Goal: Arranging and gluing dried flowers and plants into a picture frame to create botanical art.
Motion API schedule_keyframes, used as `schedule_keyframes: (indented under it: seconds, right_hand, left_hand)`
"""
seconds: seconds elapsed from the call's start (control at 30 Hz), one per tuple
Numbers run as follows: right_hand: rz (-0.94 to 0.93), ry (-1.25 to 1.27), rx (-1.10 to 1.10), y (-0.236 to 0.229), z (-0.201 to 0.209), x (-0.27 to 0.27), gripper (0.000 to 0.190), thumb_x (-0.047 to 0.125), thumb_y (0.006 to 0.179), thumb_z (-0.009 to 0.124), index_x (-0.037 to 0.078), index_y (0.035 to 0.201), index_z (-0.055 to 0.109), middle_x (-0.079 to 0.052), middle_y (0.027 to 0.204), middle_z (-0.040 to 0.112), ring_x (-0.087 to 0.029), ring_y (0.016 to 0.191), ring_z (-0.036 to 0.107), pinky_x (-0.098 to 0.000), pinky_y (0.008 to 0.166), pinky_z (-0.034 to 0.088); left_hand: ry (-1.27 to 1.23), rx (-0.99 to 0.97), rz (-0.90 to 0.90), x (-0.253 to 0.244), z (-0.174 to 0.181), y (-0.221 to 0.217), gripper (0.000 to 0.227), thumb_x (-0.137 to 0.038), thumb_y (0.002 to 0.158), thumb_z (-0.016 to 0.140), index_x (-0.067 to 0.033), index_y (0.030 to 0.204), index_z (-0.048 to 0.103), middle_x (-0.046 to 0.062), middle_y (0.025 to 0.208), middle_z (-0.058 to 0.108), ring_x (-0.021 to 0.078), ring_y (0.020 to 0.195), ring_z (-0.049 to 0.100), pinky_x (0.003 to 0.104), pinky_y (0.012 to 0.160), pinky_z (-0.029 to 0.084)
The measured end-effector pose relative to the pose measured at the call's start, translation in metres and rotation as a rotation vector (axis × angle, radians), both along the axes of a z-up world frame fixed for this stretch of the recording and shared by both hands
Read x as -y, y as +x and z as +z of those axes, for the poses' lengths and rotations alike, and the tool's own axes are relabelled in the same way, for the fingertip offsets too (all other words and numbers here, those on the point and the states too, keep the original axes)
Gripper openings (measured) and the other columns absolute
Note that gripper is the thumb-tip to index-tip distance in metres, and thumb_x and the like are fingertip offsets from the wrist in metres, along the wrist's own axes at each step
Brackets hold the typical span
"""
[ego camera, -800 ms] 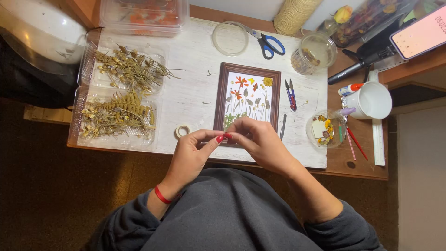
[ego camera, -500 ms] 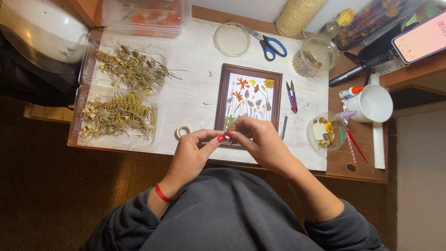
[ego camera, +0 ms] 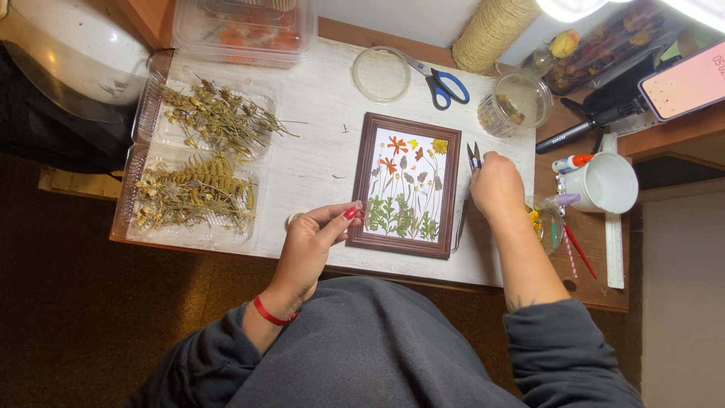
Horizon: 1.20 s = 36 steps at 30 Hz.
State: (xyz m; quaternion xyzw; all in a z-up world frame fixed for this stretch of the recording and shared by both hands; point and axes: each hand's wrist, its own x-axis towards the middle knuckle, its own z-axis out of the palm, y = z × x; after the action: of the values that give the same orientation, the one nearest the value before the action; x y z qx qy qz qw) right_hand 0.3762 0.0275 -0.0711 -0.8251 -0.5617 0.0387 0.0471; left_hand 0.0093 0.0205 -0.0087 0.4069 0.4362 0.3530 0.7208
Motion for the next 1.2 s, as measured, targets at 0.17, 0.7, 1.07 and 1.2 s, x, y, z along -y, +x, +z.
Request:
schedule_keyframes:
  seconds: [0.17, 0.7, 1.07, 1.2]
  right_hand:
    - [-0.049, -0.010, 0.028, 0.006, -0.016, -0.015, 0.028, 0.017, 0.086, 0.074, -0.006, 0.100, 0.069, -0.029, 0.102, 0.070, -0.048, 0.094, 0.067, -0.0538, 0.084, 0.055]
    - [-0.181, 0.333, -1.442, -0.022, 0.020, -0.008, 0.024, 0.012, 0.105, 0.053, 0.004, 0.126, 0.060, 0.000, 0.090, 0.064, -0.010, 0.069, 0.063, -0.0266, 0.055, 0.051]
    - [0.076, 0.352, -1.370, -0.188, 0.068, 0.035, 0.029, 0.032, 0.112, 0.040, 0.004, 0.118, 0.045, 0.002, 0.075, 0.047, -0.004, 0.058, 0.040, -0.0211, 0.048, 0.034]
    - [0.152, 0.384, -1.186, -0.194, 0.075, 0.038, 0.022, 0.022, 0.111, 0.050, 0.002, 0.119, 0.045, -0.002, 0.083, 0.051, -0.006, 0.069, 0.047, -0.0226, 0.057, 0.041]
  left_hand:
    - [-0.061, 0.002, 0.006, -0.005, 0.005, 0.003, 0.027, -0.019, 0.097, 0.066, -0.0036, 0.116, 0.077, 0.007, 0.106, 0.081, 0.0092, 0.095, 0.072, 0.023, 0.079, 0.055]
    - [-0.301, 0.283, 0.160, -0.021, -0.001, 0.018, 0.028, -0.024, 0.096, 0.066, -0.0093, 0.118, 0.075, 0.002, 0.115, 0.077, 0.0100, 0.101, 0.068, 0.026, 0.084, 0.051]
    - [-0.197, 0.378, 0.201, -0.018, 0.005, 0.043, 0.026, -0.018, 0.100, 0.062, -0.0066, 0.120, 0.073, 0.005, 0.115, 0.077, 0.0102, 0.107, 0.068, 0.025, 0.087, 0.051]
    - [-0.168, 0.429, 0.206, -0.013, -0.004, 0.044, 0.026, -0.016, 0.101, 0.062, -0.0057, 0.122, 0.074, 0.005, 0.109, 0.076, 0.0097, 0.102, 0.067, 0.025, 0.087, 0.053]
